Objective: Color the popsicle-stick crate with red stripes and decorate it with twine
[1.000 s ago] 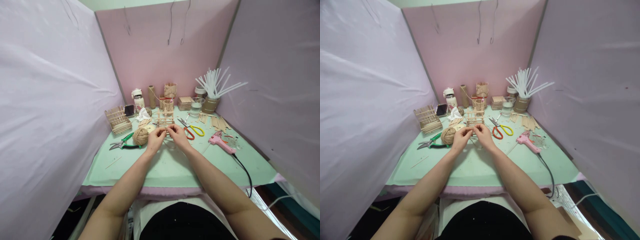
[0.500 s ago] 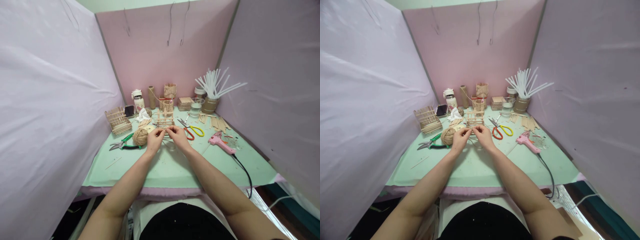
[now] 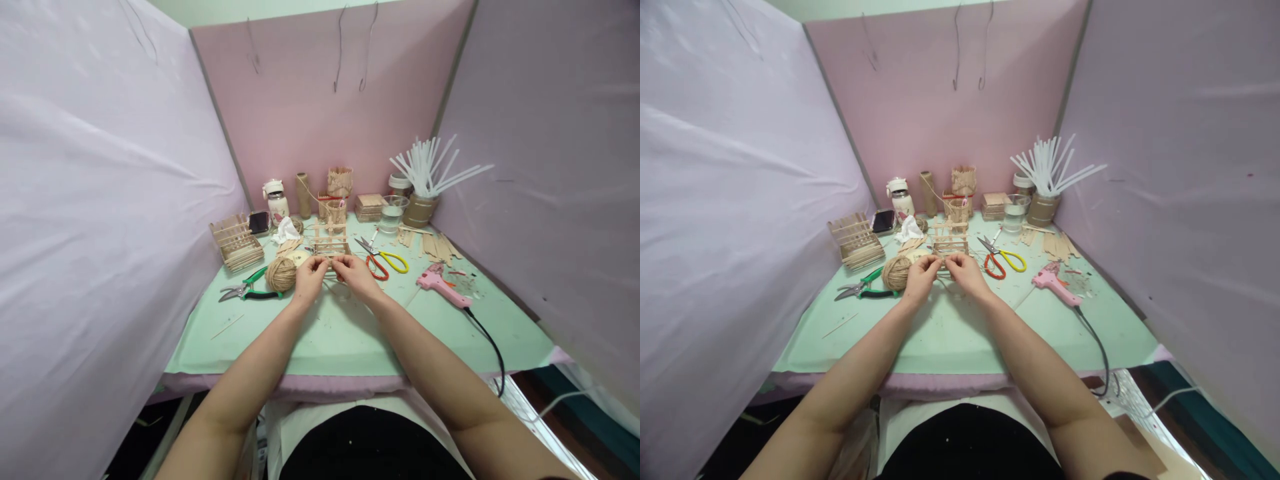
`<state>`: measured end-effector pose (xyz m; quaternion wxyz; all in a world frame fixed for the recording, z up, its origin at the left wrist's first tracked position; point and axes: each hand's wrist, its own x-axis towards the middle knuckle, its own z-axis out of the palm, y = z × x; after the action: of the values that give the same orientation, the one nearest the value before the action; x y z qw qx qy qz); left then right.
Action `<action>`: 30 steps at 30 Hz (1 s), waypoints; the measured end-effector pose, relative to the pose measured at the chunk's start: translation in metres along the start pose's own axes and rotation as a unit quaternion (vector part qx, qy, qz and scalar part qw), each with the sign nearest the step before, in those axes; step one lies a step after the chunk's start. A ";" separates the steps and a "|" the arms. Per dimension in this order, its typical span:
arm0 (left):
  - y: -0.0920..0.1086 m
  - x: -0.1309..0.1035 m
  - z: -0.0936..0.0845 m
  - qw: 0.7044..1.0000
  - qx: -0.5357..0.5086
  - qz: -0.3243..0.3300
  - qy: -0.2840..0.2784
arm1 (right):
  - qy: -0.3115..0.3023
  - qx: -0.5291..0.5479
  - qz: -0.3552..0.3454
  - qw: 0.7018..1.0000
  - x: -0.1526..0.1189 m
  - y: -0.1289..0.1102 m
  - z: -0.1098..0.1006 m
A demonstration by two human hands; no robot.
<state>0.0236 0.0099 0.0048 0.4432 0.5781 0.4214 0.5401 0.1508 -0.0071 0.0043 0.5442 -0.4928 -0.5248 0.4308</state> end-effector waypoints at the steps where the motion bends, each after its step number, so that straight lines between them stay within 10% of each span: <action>1: 0.000 0.000 0.000 1.000 -0.007 -0.008 -0.005 | -0.008 0.010 0.008 1.000 0.000 0.000 0.000; 9: 0.004 -0.001 -0.003 0.996 -0.046 -0.038 -0.070 | 0.018 0.013 -0.022 1.000 0.002 0.000 -0.001; 14: 0.003 0.000 -0.002 0.999 -0.033 0.004 -0.030 | 0.111 -0.114 -0.131 0.979 -0.002 -0.002 0.000; 24: 0.010 -0.006 -0.004 0.992 0.072 0.106 0.014 | 0.089 -0.126 -0.137 0.978 -0.005 -0.004 0.000; 30: 0.009 -0.001 -0.002 0.997 -0.059 -0.051 -0.009 | 0.106 -0.199 -0.205 0.952 -0.007 0.001 0.003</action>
<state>0.0220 0.0067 0.0128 0.5075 0.5337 0.4139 0.5350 0.1473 -0.0136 0.0026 0.5642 -0.5157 -0.6290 0.1417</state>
